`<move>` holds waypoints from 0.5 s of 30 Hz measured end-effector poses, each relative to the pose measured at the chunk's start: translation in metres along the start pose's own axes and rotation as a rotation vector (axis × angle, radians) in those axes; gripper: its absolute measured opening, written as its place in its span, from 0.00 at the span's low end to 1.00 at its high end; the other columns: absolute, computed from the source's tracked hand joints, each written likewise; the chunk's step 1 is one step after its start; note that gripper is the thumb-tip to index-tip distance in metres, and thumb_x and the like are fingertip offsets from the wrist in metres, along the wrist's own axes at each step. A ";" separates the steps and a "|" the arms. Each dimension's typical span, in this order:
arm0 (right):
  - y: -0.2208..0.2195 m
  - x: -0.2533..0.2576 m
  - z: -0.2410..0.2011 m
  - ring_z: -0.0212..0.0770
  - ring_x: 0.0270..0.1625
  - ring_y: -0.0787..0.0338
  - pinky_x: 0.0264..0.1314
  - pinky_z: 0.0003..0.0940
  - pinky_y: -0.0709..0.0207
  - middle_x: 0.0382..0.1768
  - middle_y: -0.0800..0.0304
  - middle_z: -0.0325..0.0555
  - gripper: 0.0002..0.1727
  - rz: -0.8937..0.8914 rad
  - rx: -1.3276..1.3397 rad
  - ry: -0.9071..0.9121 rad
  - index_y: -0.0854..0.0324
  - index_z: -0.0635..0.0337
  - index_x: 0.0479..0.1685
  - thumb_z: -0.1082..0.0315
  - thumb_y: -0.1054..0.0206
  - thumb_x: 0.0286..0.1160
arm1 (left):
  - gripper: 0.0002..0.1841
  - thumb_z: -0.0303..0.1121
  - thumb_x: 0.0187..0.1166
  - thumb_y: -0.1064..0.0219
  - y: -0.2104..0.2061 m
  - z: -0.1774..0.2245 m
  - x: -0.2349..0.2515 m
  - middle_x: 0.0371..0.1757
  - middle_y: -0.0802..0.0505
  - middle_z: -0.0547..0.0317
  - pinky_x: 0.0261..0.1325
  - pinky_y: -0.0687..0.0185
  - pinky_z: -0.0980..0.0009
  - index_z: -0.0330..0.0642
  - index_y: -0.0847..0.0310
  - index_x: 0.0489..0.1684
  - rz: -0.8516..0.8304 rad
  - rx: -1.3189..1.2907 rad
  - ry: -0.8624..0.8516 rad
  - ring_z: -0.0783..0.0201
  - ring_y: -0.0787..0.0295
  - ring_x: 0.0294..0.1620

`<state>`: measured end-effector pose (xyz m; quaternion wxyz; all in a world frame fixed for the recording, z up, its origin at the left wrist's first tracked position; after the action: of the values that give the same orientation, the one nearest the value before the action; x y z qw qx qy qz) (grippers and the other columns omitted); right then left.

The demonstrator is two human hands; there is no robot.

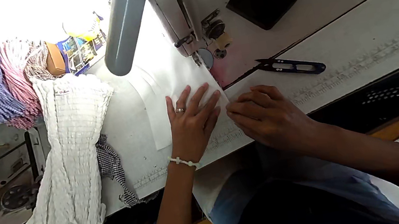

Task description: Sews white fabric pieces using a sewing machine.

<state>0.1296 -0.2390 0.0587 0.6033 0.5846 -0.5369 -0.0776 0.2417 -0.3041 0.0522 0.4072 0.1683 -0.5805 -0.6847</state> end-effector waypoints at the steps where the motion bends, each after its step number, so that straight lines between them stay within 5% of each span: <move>1: -0.001 0.004 0.002 0.51 0.62 0.12 0.76 0.54 0.30 0.53 0.07 0.47 0.13 -0.002 -0.006 -0.001 0.08 0.60 0.47 0.69 0.41 0.82 | 0.18 0.46 0.87 0.41 0.000 -0.003 0.004 0.80 0.17 0.59 0.85 0.62 0.27 0.62 0.12 0.70 -0.001 0.004 -0.007 0.44 0.33 0.87; 6: -0.007 0.022 0.016 0.53 0.61 0.11 0.73 0.57 0.29 0.55 0.07 0.48 0.14 -0.033 -0.019 0.007 0.08 0.60 0.49 0.71 0.40 0.79 | 0.19 0.46 0.87 0.40 0.000 -0.018 0.022 0.80 0.17 0.55 0.84 0.60 0.26 0.62 0.12 0.71 -0.015 0.012 -0.010 0.43 0.32 0.87; 11: -0.013 0.039 0.030 0.54 0.60 0.12 0.72 0.58 0.31 0.56 0.07 0.50 0.14 -0.070 -0.009 0.003 0.08 0.61 0.51 0.70 0.38 0.77 | 0.25 0.47 0.85 0.37 0.003 -0.030 0.037 0.81 0.18 0.58 0.86 0.60 0.28 0.46 0.17 0.76 0.006 0.026 0.013 0.47 0.32 0.88; 15: -0.016 0.052 0.042 0.54 0.61 0.12 0.74 0.59 0.32 0.57 0.07 0.49 0.14 -0.082 -0.010 0.008 0.09 0.60 0.53 0.71 0.39 0.77 | 0.25 0.49 0.84 0.37 0.003 -0.044 0.050 0.82 0.19 0.59 0.85 0.61 0.27 0.49 0.18 0.77 -0.023 0.006 0.046 0.46 0.33 0.88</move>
<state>0.1286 -0.3072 0.0641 0.6047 0.6035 -0.5095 -0.1025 0.2429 -0.3706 0.0550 0.4122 0.1920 -0.5710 -0.6835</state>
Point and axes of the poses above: each hand's wrist, its own x-axis towards the middle knuckle, its own y-axis out of the back of the hand, z = x × y, the point moved 10 cm from there along x, towards the middle knuckle
